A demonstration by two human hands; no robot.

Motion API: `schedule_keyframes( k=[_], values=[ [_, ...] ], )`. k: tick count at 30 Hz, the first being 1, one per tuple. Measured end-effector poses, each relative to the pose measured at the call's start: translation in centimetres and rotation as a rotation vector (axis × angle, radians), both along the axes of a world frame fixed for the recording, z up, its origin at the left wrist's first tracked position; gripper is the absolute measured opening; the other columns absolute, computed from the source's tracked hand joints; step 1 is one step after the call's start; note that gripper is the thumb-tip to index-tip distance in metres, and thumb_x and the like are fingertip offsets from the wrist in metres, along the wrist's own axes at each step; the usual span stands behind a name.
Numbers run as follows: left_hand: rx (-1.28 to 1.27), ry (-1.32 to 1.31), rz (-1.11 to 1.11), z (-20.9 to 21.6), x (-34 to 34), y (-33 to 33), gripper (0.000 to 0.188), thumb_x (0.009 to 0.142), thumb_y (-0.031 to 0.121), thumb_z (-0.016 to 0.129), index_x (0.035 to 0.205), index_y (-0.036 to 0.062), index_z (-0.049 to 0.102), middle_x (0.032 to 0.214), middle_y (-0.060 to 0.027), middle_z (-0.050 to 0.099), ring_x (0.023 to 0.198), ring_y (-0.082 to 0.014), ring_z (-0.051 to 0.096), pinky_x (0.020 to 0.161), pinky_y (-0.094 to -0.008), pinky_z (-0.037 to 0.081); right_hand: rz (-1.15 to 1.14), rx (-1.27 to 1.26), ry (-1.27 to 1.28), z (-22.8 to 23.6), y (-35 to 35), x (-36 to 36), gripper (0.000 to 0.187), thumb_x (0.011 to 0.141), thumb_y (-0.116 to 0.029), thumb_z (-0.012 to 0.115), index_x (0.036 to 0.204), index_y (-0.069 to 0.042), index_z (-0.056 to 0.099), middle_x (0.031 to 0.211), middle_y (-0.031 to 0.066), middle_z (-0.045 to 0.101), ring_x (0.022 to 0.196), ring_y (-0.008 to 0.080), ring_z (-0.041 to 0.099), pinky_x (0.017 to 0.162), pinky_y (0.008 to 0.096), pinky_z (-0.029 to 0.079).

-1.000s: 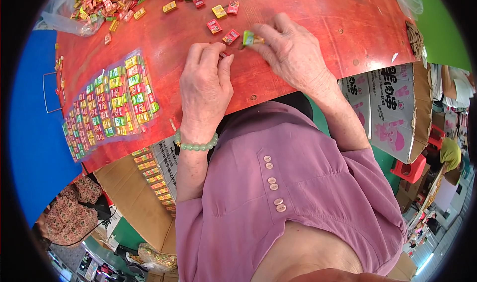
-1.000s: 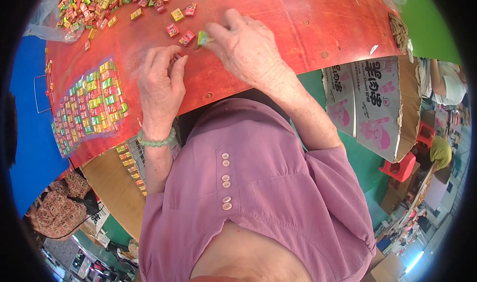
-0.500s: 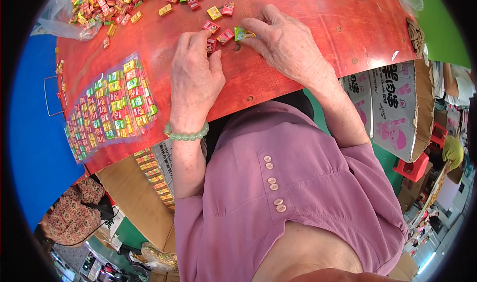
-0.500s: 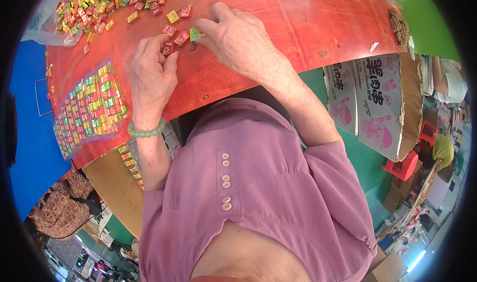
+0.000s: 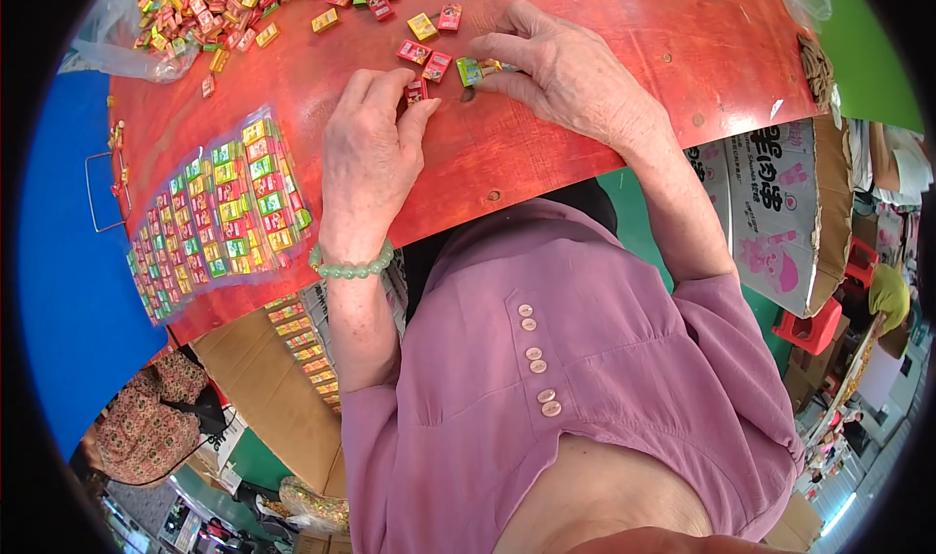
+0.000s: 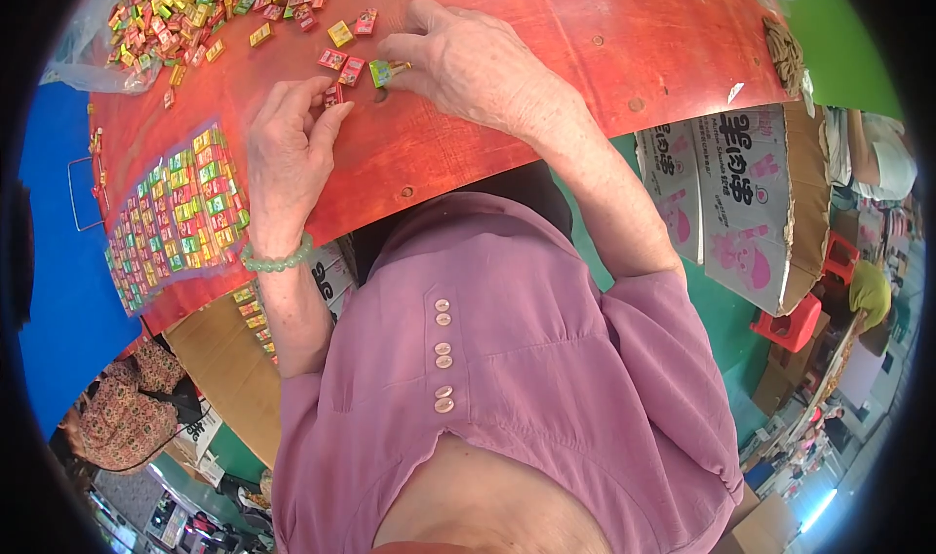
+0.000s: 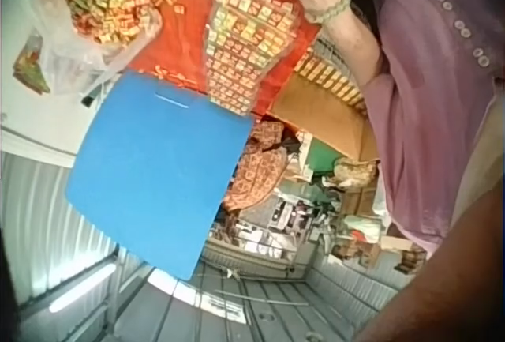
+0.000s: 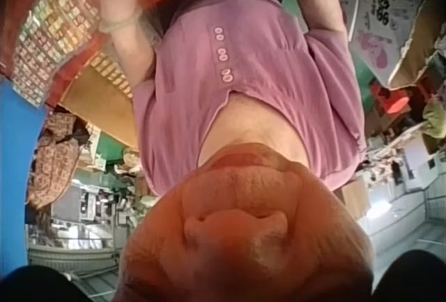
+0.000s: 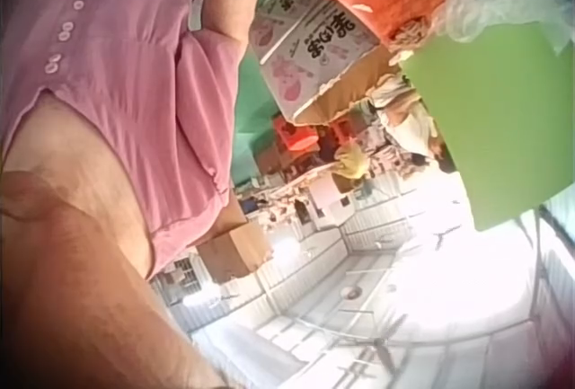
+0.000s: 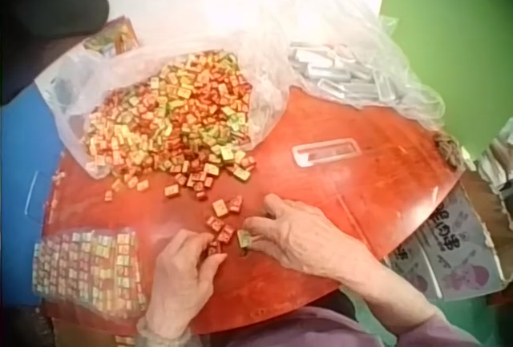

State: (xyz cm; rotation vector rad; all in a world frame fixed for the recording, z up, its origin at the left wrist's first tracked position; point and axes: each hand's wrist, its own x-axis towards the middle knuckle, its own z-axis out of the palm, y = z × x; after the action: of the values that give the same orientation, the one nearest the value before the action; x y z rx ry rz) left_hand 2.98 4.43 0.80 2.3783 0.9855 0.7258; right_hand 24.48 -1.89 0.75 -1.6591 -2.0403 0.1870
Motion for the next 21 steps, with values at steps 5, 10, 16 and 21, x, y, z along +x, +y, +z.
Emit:
schedule_keyframes(
  k=[5,10,16,21],
  values=[
    [0.024,0.017,-0.033,0.1,0.5,0.0,0.024,0.083,0.008,0.072,0.104,-0.0003,0.064,0.096,-0.0145,0.061,0.084,-0.0347,0.064,0.07,-0.0423,0.052,-0.032,0.032,-0.003,-0.1,-0.1,-0.5,0.03,0.089,-0.025,0.069,0.117,-0.014,0.068,0.095,0.0131,0.058,0.086,0.0329,0.062,0.075,0.0431,0.051],
    [0.056,0.041,-0.067,0.0,1.1,-0.2,0.023,0.084,0.01,0.072,0.104,0.0013,0.064,0.096,-0.0131,0.061,0.084,-0.0344,0.064,0.069,-0.0423,0.053,-0.061,0.05,-0.006,-0.2,-0.1,-0.6,0.03,0.089,-0.025,0.07,0.117,-0.013,0.067,0.094,0.0125,0.056,0.085,0.0317,0.062,0.075,0.0423,0.051],
    [0.018,0.007,-0.145,0.0,0.5,-0.4,0.024,0.083,0.011,0.073,0.104,0.0012,0.065,0.096,-0.013,0.061,0.083,-0.034,0.064,0.069,-0.0415,0.053,-0.1,-0.003,-0.041,0.1,-1.2,0.3,0.03,0.09,-0.025,0.069,0.116,-0.01,0.067,0.097,0.0118,0.057,0.088,0.0311,0.063,0.075,0.0416,0.052],
    [0.014,-0.051,-0.01,-0.4,0.7,0.0,0.024,0.083,0.013,0.075,0.101,-0.0002,0.065,0.094,-0.0139,0.061,0.081,-0.0336,0.064,0.067,-0.0408,0.052,-0.065,-0.037,-0.041,0.5,-1.1,1.0,0.03,0.09,-0.026,0.069,0.116,-0.01,0.068,0.098,0.0113,0.058,0.088,0.0309,0.063,0.075,0.0418,0.052]
  ],
)
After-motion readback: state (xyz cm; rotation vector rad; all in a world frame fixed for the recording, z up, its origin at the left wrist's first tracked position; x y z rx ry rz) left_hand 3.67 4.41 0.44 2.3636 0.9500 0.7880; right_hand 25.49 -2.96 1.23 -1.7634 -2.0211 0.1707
